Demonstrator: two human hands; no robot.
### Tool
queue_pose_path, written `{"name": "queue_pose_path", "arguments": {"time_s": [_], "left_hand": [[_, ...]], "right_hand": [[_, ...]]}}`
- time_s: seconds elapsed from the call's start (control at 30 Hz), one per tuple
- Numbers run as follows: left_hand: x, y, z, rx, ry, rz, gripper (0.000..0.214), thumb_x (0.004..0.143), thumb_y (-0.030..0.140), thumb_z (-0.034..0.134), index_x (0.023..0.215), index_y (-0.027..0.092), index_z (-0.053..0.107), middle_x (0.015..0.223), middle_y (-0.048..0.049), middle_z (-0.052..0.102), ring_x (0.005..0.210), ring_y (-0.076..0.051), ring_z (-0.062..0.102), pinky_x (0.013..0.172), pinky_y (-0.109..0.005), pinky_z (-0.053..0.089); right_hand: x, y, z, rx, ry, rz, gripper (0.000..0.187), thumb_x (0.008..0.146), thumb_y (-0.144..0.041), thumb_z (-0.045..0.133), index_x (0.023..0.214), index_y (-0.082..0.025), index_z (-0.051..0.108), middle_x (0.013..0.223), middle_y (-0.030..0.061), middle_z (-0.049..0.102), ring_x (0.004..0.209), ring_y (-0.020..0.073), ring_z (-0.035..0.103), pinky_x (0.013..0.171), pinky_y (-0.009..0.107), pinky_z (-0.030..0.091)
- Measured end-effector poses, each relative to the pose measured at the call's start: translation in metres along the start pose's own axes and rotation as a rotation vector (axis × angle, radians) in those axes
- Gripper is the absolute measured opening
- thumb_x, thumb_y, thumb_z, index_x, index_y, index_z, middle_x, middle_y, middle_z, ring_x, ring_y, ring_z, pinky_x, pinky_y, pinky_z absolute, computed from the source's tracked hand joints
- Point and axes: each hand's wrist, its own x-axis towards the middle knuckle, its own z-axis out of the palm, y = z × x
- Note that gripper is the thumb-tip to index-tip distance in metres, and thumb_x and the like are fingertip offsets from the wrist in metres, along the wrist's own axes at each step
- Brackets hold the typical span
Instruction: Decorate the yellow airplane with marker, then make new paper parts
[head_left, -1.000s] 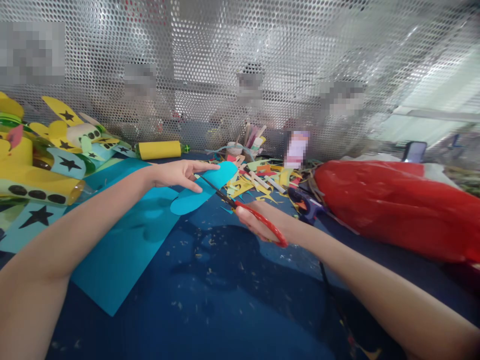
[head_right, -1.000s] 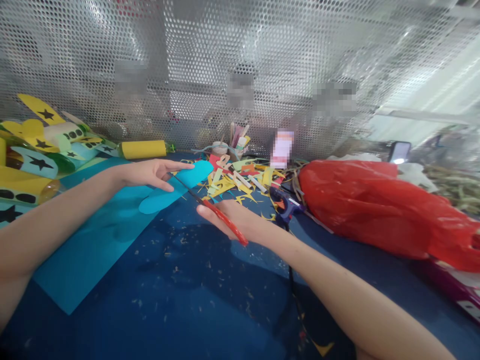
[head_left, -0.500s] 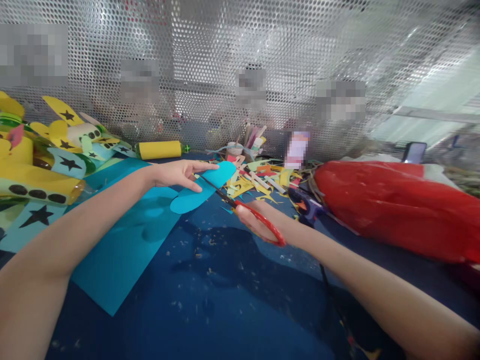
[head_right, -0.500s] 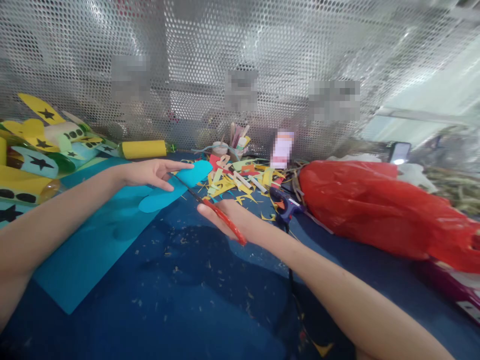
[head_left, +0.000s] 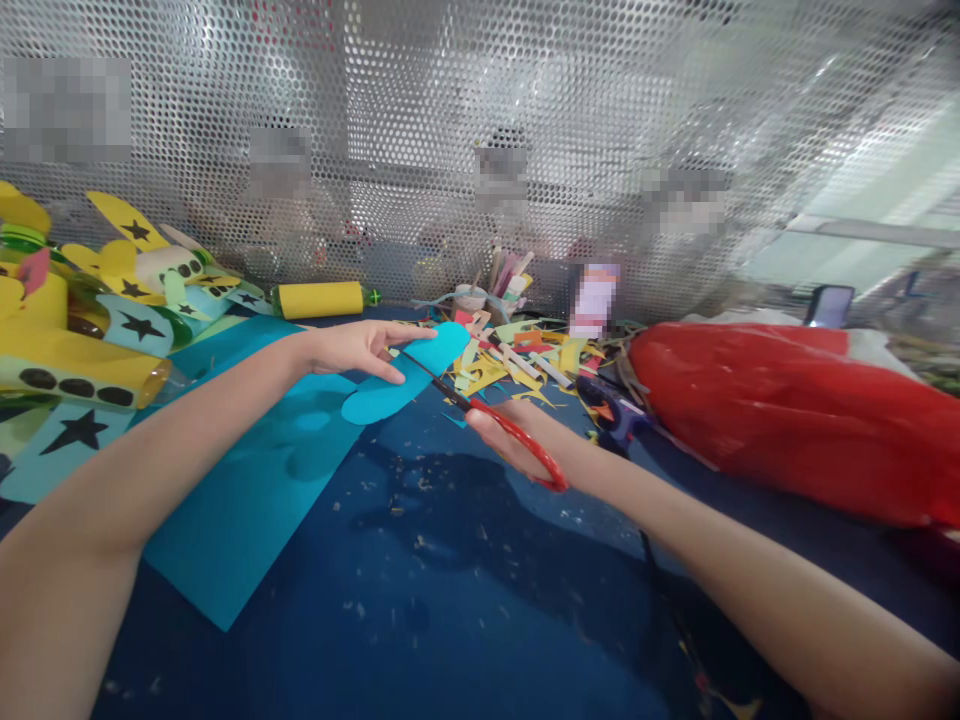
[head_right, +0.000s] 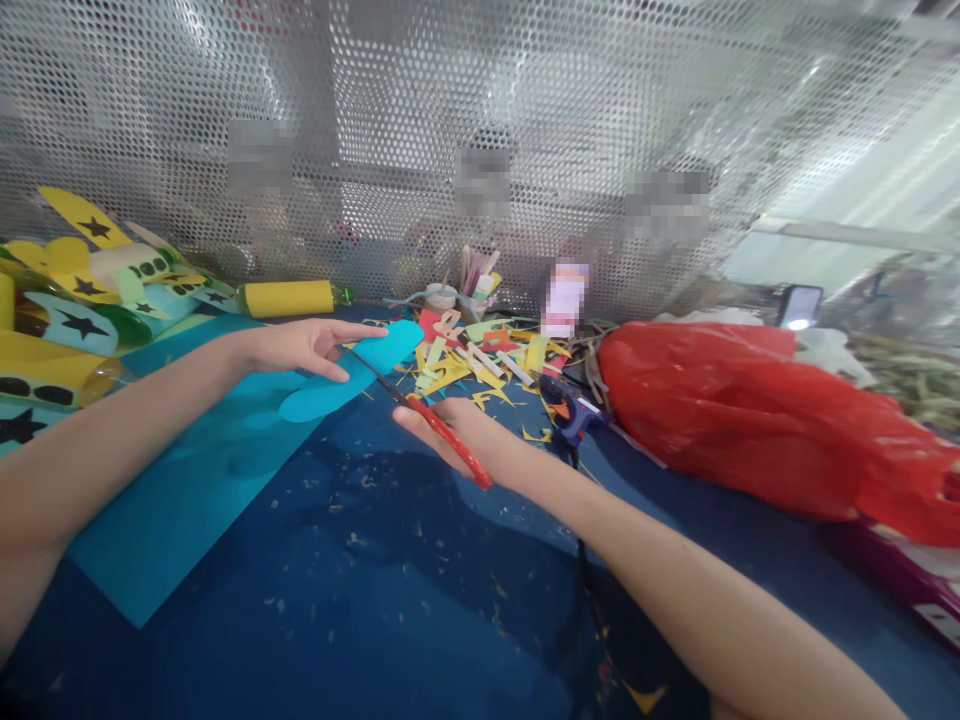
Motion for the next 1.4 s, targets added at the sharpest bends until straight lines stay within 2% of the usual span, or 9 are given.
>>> {"name": "queue_pose_path", "arguments": {"time_s": [0.23,0.43,0.63,0.77,0.9,1.1,1.2,1.27,1.4], "left_hand": [[0.0,-0.001,0.001,-0.016,0.012,0.003,0.072,0.071,0.014,0.077,0.137,0.028,0.052,0.153,-0.0048,0.042,0.142,-0.025,0.036,0.109,-0.037,0.038],[0.002,-0.002,0.002,-0.017,0.014,-0.018,0.077,0.068,0.014,0.078,0.139,0.027,0.051,0.147,-0.0078,0.049,0.13,-0.027,0.05,0.099,-0.036,0.046],[0.002,-0.017,-0.01,0.018,0.083,-0.087,0.083,0.068,0.017,0.079,0.143,0.025,0.045,0.151,-0.0092,0.044,0.126,-0.027,0.052,0.095,-0.033,0.046],[0.002,-0.026,-0.016,-0.003,0.105,-0.154,0.085,0.069,0.021,0.078,0.146,0.024,0.041,0.147,-0.0104,0.048,0.126,-0.027,0.053,0.092,-0.033,0.048],[0.002,-0.026,-0.014,-0.042,0.091,-0.128,0.083,0.069,0.02,0.078,0.144,0.027,0.044,0.148,-0.0084,0.048,0.132,-0.028,0.048,0.097,-0.033,0.046],[0.005,-0.013,0.009,-0.056,0.058,-0.092,0.075,0.064,0.013,0.079,0.133,0.032,0.057,0.138,-0.0053,0.058,0.122,-0.026,0.058,0.092,-0.033,0.051],[0.006,-0.007,0.022,-0.099,-0.004,-0.078,0.075,0.061,0.009,0.078,0.131,0.03,0.06,0.133,-0.0072,0.062,0.112,-0.025,0.064,0.084,-0.032,0.055],[0.008,-0.004,0.028,-0.114,-0.079,-0.068,0.075,0.063,0.009,0.076,0.133,0.029,0.058,0.131,-0.0078,0.064,0.112,-0.025,0.065,0.084,-0.032,0.055],[0.009,-0.005,0.035,-0.071,-0.153,-0.063,0.073,0.069,0.013,0.075,0.136,0.032,0.054,0.137,-0.0047,0.06,0.123,-0.025,0.057,0.094,-0.035,0.05]], "right_hand": [[0.001,-0.001,0.002,-0.055,0.008,-0.014,0.06,0.088,-0.07,0.038,0.051,-0.023,0.034,0.045,-0.0011,0.037,0.04,0.0094,0.031,0.037,0.027,0.025],[0.001,-0.003,-0.002,-0.147,-0.015,-0.012,0.06,0.088,-0.07,0.038,0.051,-0.023,0.034,0.044,-0.0012,0.038,0.04,0.0094,0.033,0.039,0.027,0.026],[0.007,0.002,-0.014,-0.308,0.001,-0.01,0.059,0.091,-0.067,0.034,0.056,-0.021,0.046,0.047,0.0021,0.05,0.046,0.0144,0.051,0.047,0.027,0.039],[0.019,0.013,-0.021,-0.777,0.181,0.21,0.056,0.092,-0.061,0.04,0.069,-0.015,0.063,0.069,0.0159,0.067,0.072,0.0284,0.068,0.065,0.035,0.048],[0.028,0.03,-0.031,-0.898,0.203,0.436,0.056,0.093,-0.055,0.039,0.095,-0.008,0.069,0.094,0.0242,0.071,0.093,0.0337,0.07,0.073,0.037,0.051],[0.031,0.056,-0.035,-0.891,0.214,0.355,0.041,0.092,-0.044,0.047,0.096,-0.009,0.069,0.094,0.0234,0.071,0.093,0.0344,0.069,0.077,0.041,0.052],[0.033,0.054,-0.029,-0.718,0.42,0.13,0.038,0.091,-0.041,0.049,0.104,-0.01,0.066,0.105,0.0235,0.068,0.104,0.0363,0.063,0.088,0.047,0.049],[0.034,0.049,-0.023,-0.37,0.472,0.031,0.041,0.092,-0.045,0.048,0.116,-0.014,0.06,0.105,0.0178,0.069,0.1,0.0313,0.065,0.086,0.046,0.051],[0.035,0.038,-0.01,0.373,0.216,0.109,0.036,0.086,-0.05,0.059,0.105,-0.02,0.059,0.087,0.007,0.07,0.075,0.0192,0.067,0.066,0.033,0.056]]}}
